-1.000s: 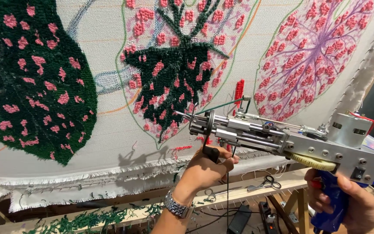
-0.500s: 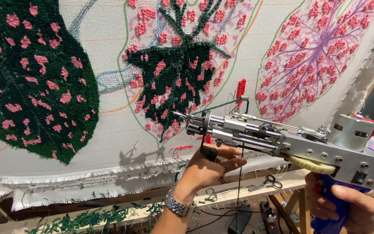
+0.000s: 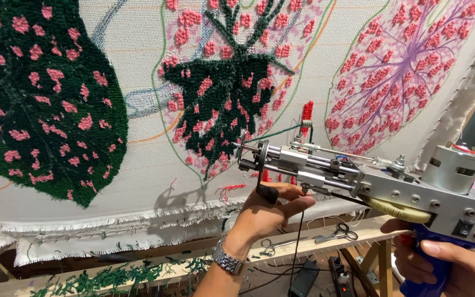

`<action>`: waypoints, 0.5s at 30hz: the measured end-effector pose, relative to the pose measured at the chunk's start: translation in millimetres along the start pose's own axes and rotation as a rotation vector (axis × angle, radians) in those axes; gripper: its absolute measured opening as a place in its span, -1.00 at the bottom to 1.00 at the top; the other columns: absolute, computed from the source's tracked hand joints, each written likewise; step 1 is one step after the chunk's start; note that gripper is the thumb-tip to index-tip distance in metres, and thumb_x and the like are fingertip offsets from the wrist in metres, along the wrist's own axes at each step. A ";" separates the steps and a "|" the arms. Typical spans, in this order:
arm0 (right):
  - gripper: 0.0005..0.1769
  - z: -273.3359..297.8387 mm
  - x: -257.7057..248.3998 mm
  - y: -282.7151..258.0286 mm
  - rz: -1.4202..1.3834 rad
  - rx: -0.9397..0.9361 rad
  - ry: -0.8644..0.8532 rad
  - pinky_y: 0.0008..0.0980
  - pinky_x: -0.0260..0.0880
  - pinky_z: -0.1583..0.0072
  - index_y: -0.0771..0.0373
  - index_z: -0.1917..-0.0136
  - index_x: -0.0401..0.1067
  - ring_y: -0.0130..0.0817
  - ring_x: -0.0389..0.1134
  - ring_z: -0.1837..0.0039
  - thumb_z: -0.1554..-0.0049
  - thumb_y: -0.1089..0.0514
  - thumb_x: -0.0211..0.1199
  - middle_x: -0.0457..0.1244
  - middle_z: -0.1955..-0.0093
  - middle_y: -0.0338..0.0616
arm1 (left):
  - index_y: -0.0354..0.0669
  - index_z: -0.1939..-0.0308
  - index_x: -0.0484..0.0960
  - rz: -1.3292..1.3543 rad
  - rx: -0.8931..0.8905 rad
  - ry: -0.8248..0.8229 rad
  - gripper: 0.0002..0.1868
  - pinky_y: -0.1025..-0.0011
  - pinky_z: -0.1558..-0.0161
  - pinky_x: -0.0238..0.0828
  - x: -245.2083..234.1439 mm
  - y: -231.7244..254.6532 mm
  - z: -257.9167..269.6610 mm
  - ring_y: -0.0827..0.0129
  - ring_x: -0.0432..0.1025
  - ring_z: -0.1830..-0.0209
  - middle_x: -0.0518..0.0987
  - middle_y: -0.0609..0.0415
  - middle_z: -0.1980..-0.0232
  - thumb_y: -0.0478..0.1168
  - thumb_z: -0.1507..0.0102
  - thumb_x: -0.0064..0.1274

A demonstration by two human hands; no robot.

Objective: Using a tufting gun to create a patterned rug on a large vertical frame.

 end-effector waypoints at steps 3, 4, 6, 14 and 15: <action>-0.30 -0.4 -14.2 3.1 0.001 0.049 0.060 -0.33 0.05 0.37 0.68 -0.34 0.23 -0.32 0.05 0.37 -0.06 0.16 0.27 0.05 0.38 -0.07 | -0.19 0.12 0.74 -0.027 -0.078 0.018 -0.62 0.53 0.57 0.35 -1.3 -0.8 -0.8 0.55 0.37 0.69 0.69 0.14 0.34 0.05 -0.21 0.27; -0.30 -1.0 -16.5 1.7 0.002 0.049 0.059 -0.33 0.05 0.37 0.68 -0.34 0.23 -0.32 0.05 0.37 -0.06 0.16 0.27 0.05 0.38 -0.07 | -0.19 0.12 0.74 -0.026 -0.078 0.019 -0.62 0.53 0.57 0.35 -1.3 -3.4 -1.4 0.55 0.37 0.69 0.69 0.14 0.34 0.05 -0.21 0.27; -0.31 -1.7 -18.4 0.4 -0.015 0.076 -0.018 -0.30 0.08 0.34 0.68 -0.35 0.20 -0.30 0.06 0.36 -0.09 0.17 0.26 0.07 0.36 -0.03 | -0.26 0.18 0.79 -0.014 -0.075 -0.043 -0.61 0.54 0.58 0.28 1.8 -9.1 -2.5 0.57 0.38 0.66 0.63 0.00 0.43 0.05 -0.29 0.21; -0.32 -0.5 -3.8 -7.4 -0.014 0.035 -0.156 -0.29 0.07 0.32 0.72 -0.30 0.17 -0.33 0.05 0.39 -0.12 0.15 0.27 0.07 0.34 -0.02 | -0.24 0.17 0.78 0.023 -0.065 -0.029 -0.67 0.57 0.57 0.38 3.9 -13.2 -3.7 0.60 0.43 0.62 0.69 0.13 0.37 -0.02 -0.23 0.25; -0.31 -0.2 -5.8 -7.6 0.005 0.024 -0.135 -0.28 0.08 0.32 0.71 -0.30 0.17 -0.34 0.05 0.39 -0.11 0.13 0.28 0.07 0.35 -0.04 | -0.25 0.17 0.78 0.027 -0.082 -0.026 -0.67 0.57 0.57 0.39 4.3 -14.4 -3.8 0.59 0.44 0.62 0.69 0.11 0.39 -0.03 -0.23 0.25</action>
Point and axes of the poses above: each hand's wrist, its own z-axis away from the middle knuckle, its own x-axis out of the palm, y = z × x, the point moved 4 cm from there along -z, towards the middle knuckle
